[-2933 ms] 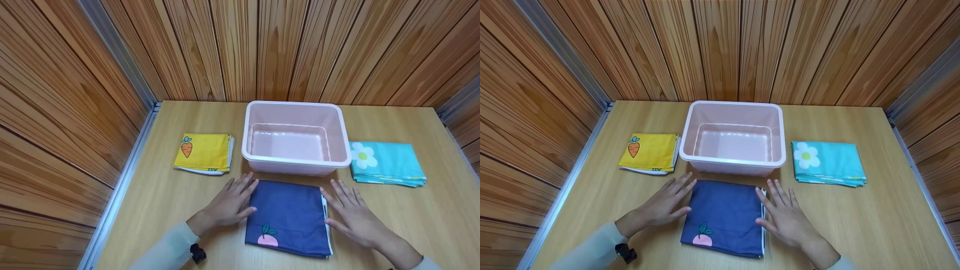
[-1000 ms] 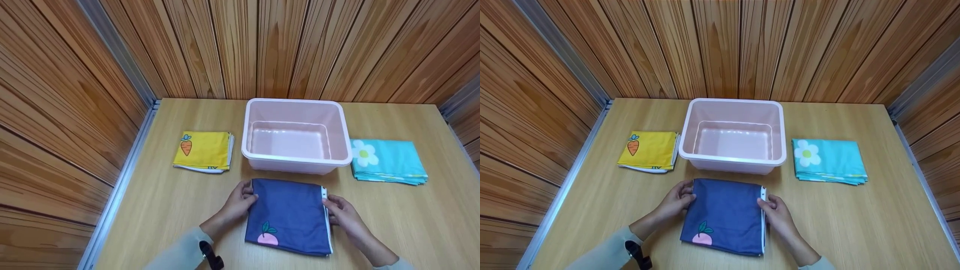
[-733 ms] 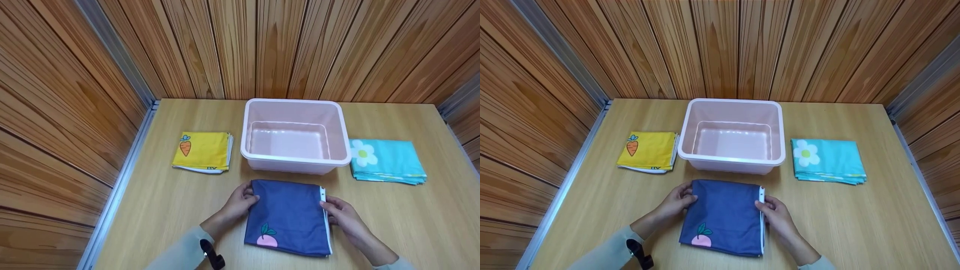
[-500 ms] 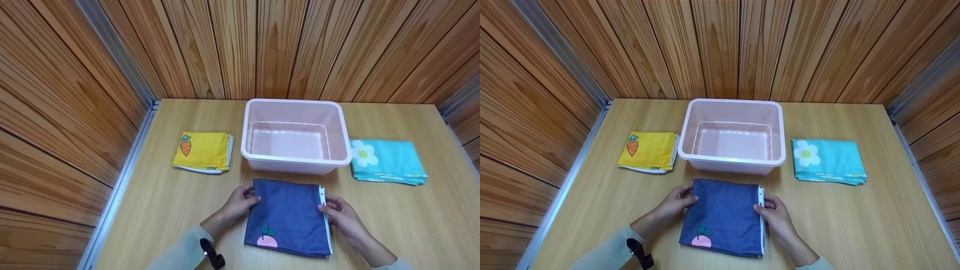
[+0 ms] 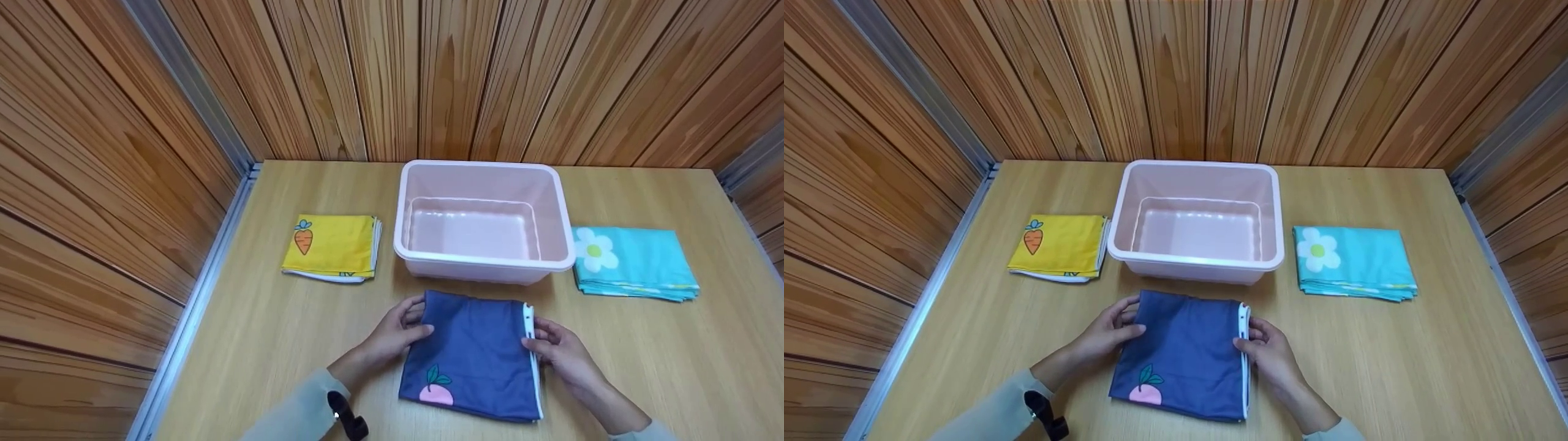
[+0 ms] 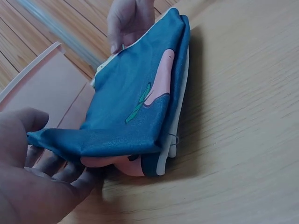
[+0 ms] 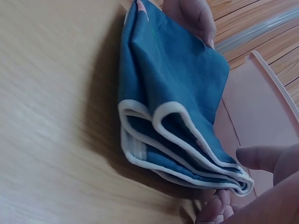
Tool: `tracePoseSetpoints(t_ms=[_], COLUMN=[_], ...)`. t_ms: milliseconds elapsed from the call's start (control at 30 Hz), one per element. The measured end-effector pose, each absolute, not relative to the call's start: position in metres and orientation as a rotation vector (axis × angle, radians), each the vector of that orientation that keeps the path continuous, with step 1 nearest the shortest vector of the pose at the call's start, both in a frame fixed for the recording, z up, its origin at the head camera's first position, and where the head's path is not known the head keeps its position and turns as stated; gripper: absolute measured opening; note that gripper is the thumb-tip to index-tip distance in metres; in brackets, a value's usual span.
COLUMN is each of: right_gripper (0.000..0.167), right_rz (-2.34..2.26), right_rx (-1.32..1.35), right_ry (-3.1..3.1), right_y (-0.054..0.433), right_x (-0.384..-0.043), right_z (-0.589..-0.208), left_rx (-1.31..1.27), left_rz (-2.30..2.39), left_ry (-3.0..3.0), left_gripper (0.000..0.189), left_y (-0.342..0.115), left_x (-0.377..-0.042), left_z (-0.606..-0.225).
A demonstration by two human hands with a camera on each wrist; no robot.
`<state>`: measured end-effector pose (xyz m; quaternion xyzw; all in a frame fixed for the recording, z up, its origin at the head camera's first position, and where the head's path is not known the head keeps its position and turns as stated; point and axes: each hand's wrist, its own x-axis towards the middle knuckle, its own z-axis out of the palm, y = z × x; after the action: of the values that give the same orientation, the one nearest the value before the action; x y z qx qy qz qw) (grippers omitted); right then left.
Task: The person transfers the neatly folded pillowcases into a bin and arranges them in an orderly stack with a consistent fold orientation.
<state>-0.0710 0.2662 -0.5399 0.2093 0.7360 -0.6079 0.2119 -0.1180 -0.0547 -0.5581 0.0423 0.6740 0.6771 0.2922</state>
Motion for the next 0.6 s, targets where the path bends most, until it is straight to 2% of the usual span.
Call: tracePoseSetpoints(t_ms=[167, 600], right_gripper=[0.069, 0.027], right_rz=[-1.683, -1.972], right_rx=[0.570, 0.550], right_ry=[2.071, 2.101], right_y=[0.2658, 0.2682], right_x=[-0.0713, -0.0700], right_z=[-0.5404, -0.5429], left_rx=[0.105, 0.054], left_rz=[1.827, 1.879], left_ry=[1.743, 1.677], left_gripper=[0.064, 0.029], left_y=[-0.0543, -0.0625], left_x=[-0.1177, -0.1257], left_z=[-0.5591, -0.5608])
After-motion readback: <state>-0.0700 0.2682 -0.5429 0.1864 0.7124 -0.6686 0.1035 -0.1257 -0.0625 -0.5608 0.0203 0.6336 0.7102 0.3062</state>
